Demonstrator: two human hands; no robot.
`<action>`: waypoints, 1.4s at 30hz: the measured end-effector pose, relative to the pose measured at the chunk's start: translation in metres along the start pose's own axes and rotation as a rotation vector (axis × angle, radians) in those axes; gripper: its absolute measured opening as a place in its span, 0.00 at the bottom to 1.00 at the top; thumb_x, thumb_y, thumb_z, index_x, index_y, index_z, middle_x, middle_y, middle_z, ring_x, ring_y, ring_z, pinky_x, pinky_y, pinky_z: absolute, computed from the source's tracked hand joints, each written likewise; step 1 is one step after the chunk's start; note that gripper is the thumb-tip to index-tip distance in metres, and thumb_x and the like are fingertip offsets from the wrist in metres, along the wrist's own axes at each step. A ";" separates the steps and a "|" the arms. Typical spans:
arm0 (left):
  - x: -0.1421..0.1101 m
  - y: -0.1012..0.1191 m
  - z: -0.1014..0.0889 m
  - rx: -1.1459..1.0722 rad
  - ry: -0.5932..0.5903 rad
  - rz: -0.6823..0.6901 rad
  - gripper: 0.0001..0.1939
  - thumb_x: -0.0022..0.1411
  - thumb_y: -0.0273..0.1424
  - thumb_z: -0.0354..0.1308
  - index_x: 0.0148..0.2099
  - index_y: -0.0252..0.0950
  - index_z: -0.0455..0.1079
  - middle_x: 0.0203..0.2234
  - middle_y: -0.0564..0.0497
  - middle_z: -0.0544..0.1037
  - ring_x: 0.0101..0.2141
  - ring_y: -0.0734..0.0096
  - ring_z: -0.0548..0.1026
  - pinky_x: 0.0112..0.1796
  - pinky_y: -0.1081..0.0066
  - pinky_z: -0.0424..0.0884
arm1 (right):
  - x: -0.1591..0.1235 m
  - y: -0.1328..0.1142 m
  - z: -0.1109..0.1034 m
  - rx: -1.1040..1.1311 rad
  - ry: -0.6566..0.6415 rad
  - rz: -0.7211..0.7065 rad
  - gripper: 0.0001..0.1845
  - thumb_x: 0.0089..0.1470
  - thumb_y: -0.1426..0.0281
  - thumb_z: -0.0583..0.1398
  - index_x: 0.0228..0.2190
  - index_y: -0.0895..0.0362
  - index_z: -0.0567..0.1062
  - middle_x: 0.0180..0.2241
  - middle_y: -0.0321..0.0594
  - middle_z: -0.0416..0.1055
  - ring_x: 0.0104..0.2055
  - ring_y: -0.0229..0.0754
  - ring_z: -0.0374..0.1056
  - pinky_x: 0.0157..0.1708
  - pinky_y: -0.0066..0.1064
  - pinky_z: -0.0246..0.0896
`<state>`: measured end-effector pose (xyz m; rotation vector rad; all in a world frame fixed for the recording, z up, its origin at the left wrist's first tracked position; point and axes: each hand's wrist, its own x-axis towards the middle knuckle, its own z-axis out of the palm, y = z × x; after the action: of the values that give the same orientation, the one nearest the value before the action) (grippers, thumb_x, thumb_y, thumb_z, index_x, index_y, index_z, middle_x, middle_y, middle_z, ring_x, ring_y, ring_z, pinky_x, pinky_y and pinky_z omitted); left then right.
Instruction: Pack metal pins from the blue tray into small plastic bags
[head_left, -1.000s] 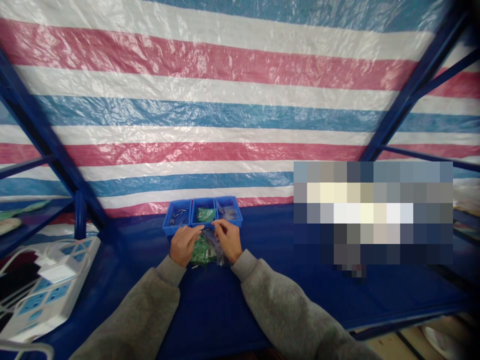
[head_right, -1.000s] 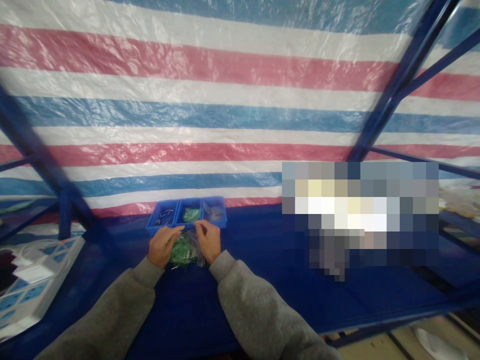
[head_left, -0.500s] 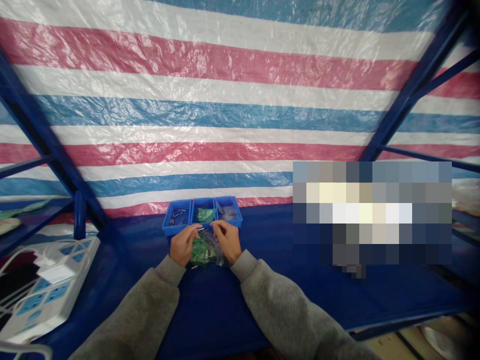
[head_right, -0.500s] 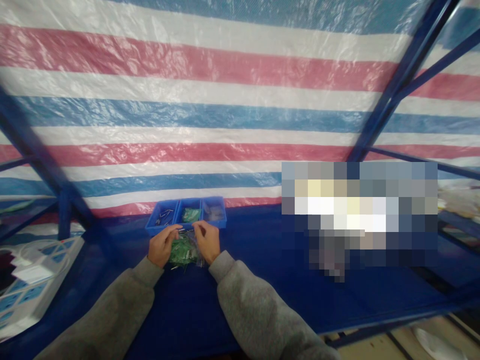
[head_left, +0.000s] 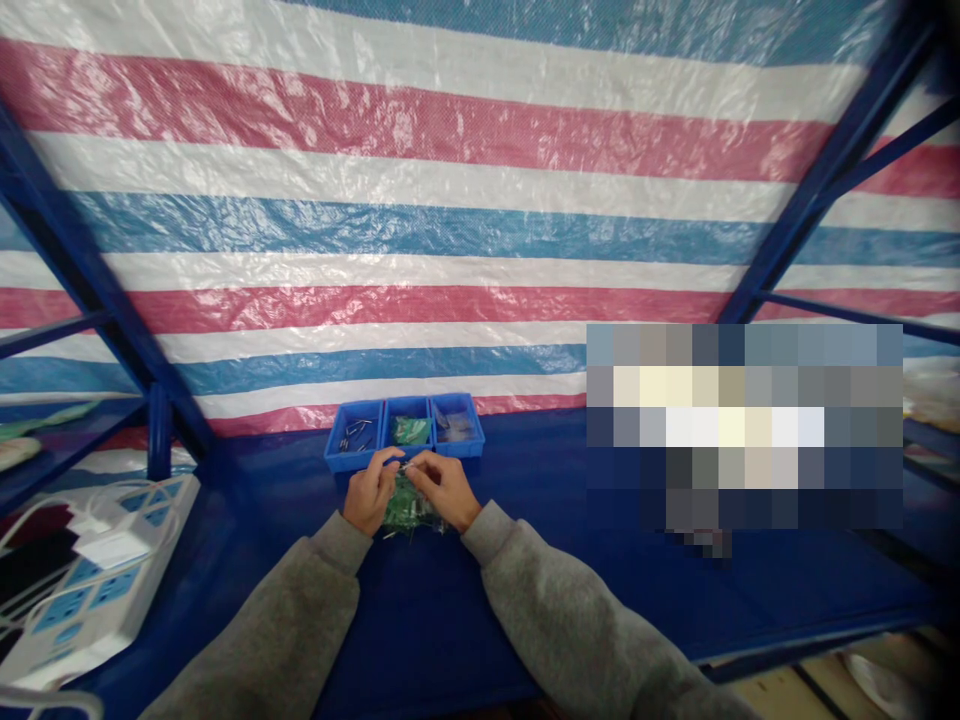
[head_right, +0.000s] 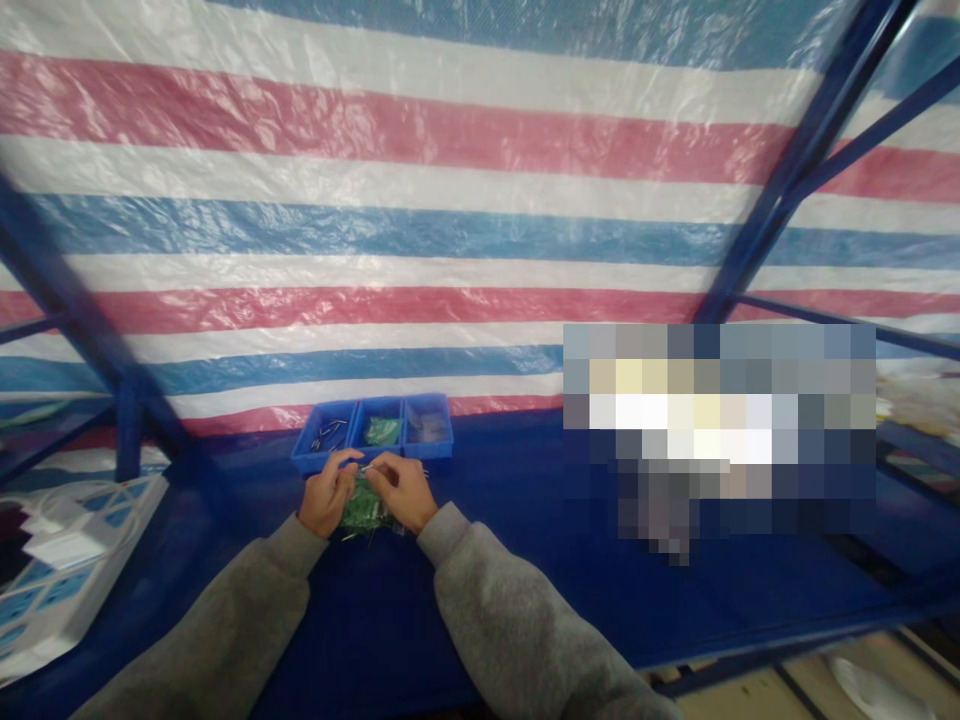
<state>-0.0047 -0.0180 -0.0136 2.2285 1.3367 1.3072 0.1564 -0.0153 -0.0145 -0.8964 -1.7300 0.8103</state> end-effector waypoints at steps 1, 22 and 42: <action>0.000 0.000 0.000 0.003 -0.005 0.003 0.13 0.65 0.34 0.43 0.48 0.35 0.63 0.13 0.61 0.62 0.15 0.78 0.65 0.20 0.78 0.61 | 0.000 0.000 0.000 -0.001 -0.010 -0.001 0.15 0.55 0.60 0.54 0.30 0.58 0.73 0.18 0.31 0.63 0.19 0.32 0.57 0.22 0.23 0.53; 0.004 0.002 -0.003 0.141 0.130 0.197 0.09 0.61 0.34 0.52 0.35 0.35 0.72 0.29 0.49 0.77 0.28 0.73 0.74 0.29 0.75 0.69 | 0.002 -0.002 -0.001 0.140 0.080 0.079 0.25 0.59 0.55 0.47 0.19 0.58 0.66 0.14 0.29 0.57 0.16 0.31 0.55 0.20 0.23 0.52; 0.028 -0.022 -0.031 0.222 0.189 -0.118 0.14 0.60 0.39 0.51 0.40 0.36 0.72 0.22 0.53 0.77 0.24 0.71 0.76 0.31 0.73 0.68 | 0.010 0.007 -0.060 -0.900 -0.261 0.427 0.14 0.41 0.64 0.63 0.32 0.58 0.76 0.34 0.50 0.73 0.37 0.52 0.70 0.33 0.35 0.62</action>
<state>-0.0373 0.0092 0.0074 2.1661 1.7304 1.4184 0.2126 0.0031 0.0017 -1.8720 -2.2020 0.3832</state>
